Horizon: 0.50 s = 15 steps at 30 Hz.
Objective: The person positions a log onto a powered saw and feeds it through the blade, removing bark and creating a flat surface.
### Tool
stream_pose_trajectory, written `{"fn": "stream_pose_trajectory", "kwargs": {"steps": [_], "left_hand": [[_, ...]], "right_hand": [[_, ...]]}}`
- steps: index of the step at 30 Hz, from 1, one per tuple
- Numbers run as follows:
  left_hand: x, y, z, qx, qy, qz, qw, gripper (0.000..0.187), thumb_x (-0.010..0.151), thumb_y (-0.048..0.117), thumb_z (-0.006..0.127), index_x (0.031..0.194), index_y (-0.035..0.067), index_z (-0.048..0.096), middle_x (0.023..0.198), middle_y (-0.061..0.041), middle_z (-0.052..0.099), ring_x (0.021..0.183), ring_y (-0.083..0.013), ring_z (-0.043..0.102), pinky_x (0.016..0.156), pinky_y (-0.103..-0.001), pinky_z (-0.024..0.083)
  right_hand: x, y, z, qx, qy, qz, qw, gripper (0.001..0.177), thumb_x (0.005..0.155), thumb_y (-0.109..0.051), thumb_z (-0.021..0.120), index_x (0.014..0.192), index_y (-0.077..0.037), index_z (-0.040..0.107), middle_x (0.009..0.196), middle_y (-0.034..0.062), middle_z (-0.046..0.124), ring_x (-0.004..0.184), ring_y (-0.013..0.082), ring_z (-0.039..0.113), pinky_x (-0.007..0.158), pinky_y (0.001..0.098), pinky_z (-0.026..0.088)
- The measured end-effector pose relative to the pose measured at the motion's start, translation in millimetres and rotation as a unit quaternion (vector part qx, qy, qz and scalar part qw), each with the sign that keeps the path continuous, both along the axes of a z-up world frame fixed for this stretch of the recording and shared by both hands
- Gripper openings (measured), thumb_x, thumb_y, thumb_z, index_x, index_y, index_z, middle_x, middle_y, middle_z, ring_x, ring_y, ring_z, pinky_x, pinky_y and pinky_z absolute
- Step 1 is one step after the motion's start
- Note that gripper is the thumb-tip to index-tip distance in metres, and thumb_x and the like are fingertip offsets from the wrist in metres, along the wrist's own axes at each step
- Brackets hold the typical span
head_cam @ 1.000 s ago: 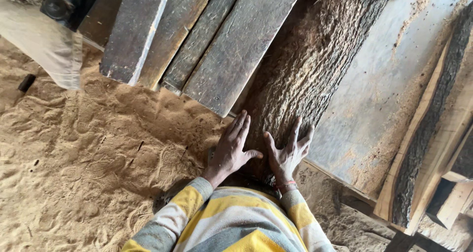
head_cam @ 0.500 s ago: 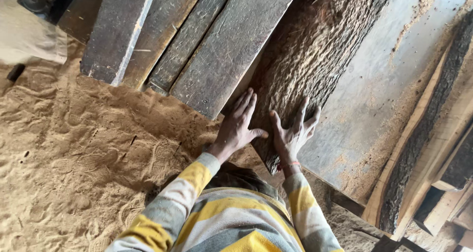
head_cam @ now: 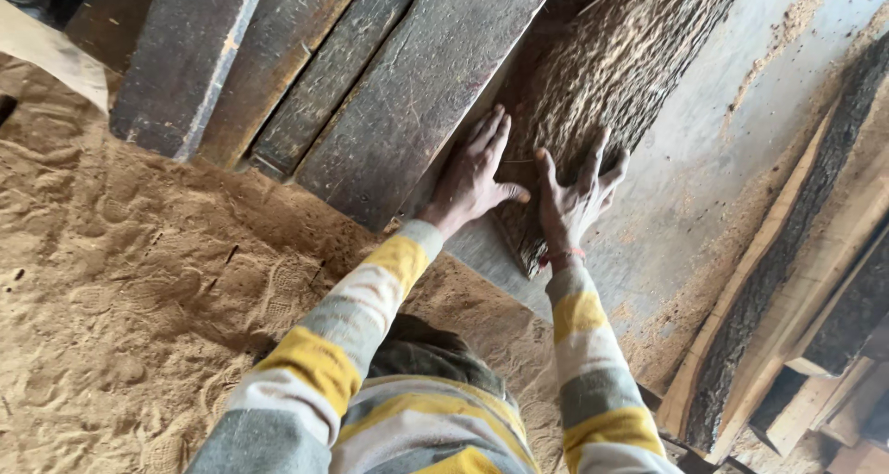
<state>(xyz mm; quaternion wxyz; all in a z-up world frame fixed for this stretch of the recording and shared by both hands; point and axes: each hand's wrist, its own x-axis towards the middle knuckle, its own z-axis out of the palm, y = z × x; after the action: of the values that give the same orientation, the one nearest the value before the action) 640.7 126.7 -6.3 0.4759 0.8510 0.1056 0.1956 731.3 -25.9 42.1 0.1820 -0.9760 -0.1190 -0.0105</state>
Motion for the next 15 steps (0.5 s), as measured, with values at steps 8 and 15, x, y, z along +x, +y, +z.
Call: {"fn": "stream_pose_trajectory", "kwargs": {"steps": [8,15], "left_hand": [[30,3,-15,0.074,0.02,0.019,0.997,0.111,0.089,0.061,0.072,0.158,-0.01,0.021,0.167,-0.027,0.02,0.157,-0.0395,0.024,0.13,-0.047,0.025],[-53,11,-20,0.236,0.037,-0.012,0.971,0.093,0.103,0.062,0.053,0.16,-0.008,0.027,0.169,-0.024,0.022,0.159,-0.0363,0.021,0.131,-0.049,0.02]], "right_hand": [[73,13,-11,-0.008,-0.015,-0.008,1.0,0.106,0.086,-0.09,0.057,0.168,-0.033,0.023,0.17,0.0265,0.019,0.155,0.0437,0.031,0.118,0.0688,0.029],[130,23,-12,-0.012,-0.015,0.0,1.0,0.106,0.086,-0.094,0.051,0.168,-0.032,0.024,0.169,0.0272,0.021,0.153,0.0416,0.034,0.115,0.0693,0.032]]}}
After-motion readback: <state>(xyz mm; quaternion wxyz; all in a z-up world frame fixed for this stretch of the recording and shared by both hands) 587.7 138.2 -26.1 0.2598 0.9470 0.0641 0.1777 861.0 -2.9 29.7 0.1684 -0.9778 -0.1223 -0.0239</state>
